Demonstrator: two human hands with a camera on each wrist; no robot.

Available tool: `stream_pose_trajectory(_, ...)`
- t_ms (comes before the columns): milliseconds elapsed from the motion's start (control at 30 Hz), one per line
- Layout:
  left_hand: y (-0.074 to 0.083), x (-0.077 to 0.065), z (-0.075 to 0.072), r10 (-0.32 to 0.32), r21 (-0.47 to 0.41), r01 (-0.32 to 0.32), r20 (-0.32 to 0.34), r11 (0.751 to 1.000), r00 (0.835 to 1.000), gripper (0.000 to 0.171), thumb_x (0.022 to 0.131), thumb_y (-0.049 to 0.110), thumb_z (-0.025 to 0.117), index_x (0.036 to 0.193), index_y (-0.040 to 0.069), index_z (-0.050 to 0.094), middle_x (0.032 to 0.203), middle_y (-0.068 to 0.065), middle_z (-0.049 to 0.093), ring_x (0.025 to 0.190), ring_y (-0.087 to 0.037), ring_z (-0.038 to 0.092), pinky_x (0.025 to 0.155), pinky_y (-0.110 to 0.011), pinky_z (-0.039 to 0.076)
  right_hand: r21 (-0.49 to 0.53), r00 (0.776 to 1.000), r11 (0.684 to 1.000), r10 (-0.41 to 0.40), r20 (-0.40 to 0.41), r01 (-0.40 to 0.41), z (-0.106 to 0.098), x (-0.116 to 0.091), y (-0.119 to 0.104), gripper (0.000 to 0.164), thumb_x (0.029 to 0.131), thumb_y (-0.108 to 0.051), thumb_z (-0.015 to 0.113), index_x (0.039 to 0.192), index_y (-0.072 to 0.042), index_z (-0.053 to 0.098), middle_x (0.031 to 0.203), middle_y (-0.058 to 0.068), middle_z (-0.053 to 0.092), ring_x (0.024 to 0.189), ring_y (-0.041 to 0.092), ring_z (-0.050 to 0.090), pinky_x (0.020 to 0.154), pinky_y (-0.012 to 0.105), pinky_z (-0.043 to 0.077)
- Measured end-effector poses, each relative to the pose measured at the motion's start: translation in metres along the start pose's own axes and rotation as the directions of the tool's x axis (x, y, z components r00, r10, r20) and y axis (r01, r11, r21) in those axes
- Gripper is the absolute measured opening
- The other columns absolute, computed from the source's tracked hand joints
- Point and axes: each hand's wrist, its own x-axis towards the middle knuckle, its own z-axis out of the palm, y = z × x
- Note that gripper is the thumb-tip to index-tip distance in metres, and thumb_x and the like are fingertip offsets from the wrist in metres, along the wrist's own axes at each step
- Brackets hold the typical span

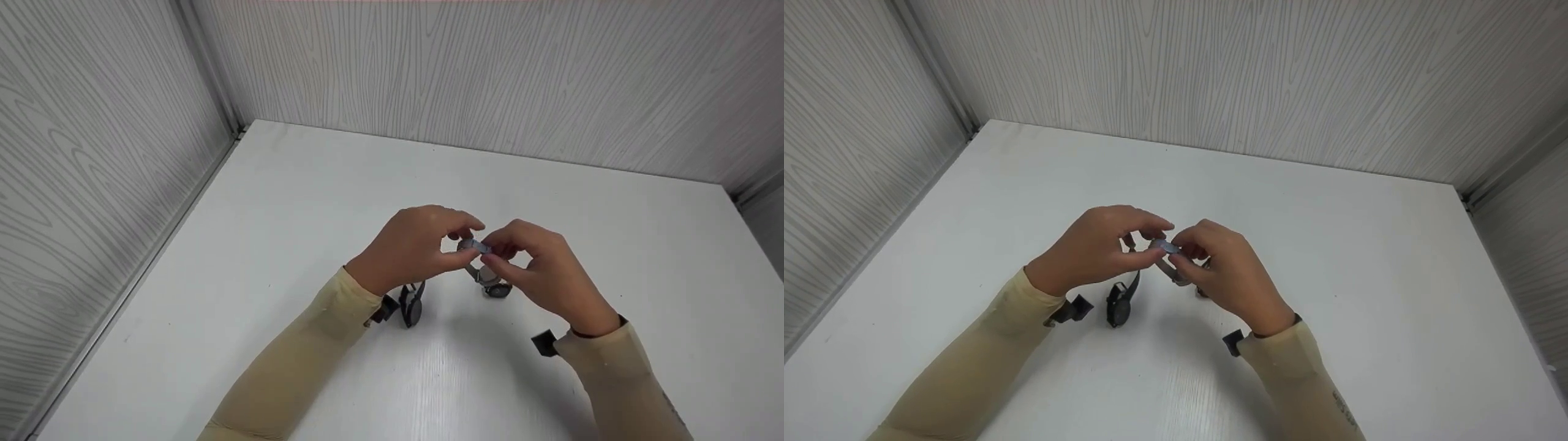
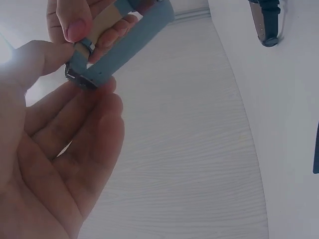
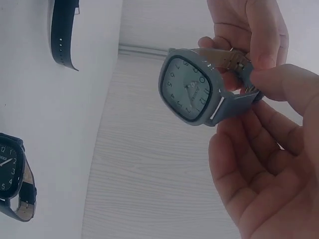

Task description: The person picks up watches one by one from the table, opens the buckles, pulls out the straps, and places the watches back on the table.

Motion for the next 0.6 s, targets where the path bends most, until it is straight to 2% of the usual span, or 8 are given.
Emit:
stream_pose_trajectory(100, -0.0005, -0.0007, 0.0001, 0.012, 0.058, -0.013, 0.026, 0.998, 1.0, 0.026, 0.098, 0.027, 0.072, 0.12, 0.014, 0.076, 0.102, 0.005, 0.076, 0.091, -0.009, 0.067, 0.078, -0.024, 0.053, -0.035, 1.0, 0.999, 0.019, 0.019, -0.018, -0.0003, -0.0001, 0.0003, 0.024, 0.09, -0.002, 0.079, 0.106, -0.02, 0.077, 0.096, -0.015, 0.068, 0.085, 0.008, 0.064, 0.076, 0.02, 0.052)
stream_pose_trajectory(300, 0.0022, -0.0012, -0.0003, -0.027, 0.08, 0.018, 0.103, 0.997, 0.994, 0.017, 0.097, 0.03, 0.075, 0.109, 0.019, 0.08, 0.096, 0.009, 0.075, 0.08, -0.005, 0.061, 0.071, -0.022, 0.048, -0.052, 0.999, 0.999, 0.011, 0.037, -0.009, 0.001, -0.0003, 0.0016, 0.025, 0.089, -0.003, 0.08, 0.106, -0.02, 0.077, 0.094, -0.015, 0.066, 0.083, 0.007, 0.064, 0.073, 0.02, 0.052)
stream_pose_trajectory(400, 0.0035, -0.0011, 0.0, -0.034, 0.087, 0.025, 0.101, 0.996, 0.994, 0.013, 0.096, 0.028, 0.076, 0.104, 0.018, 0.081, 0.091, 0.009, 0.073, 0.077, -0.007, 0.059, 0.068, -0.023, 0.047, -0.045, 0.999, 0.999, 0.003, 0.04, -0.001, 0.0021, 0.0, 0.0023, 0.024, 0.089, -0.003, 0.08, 0.106, -0.02, 0.076, 0.094, -0.015, 0.066, 0.084, 0.007, 0.064, 0.075, 0.02, 0.052)
stream_pose_trajectory(600, 0.0034, -0.0021, 0.0008, 0.006, 0.072, -0.01, 0.052, 0.997, 0.999, 0.009, 0.097, 0.024, 0.074, 0.098, 0.017, 0.08, 0.087, 0.008, 0.072, 0.075, -0.008, 0.057, 0.066, -0.023, 0.046, -0.021, 0.999, 1.0, -0.009, 0.033, 0.01, 0.003, 0.0003, 0.0022, 0.025, 0.091, -0.003, 0.079, 0.106, -0.022, 0.075, 0.097, -0.014, 0.067, 0.085, 0.008, 0.064, 0.077, 0.02, 0.051)
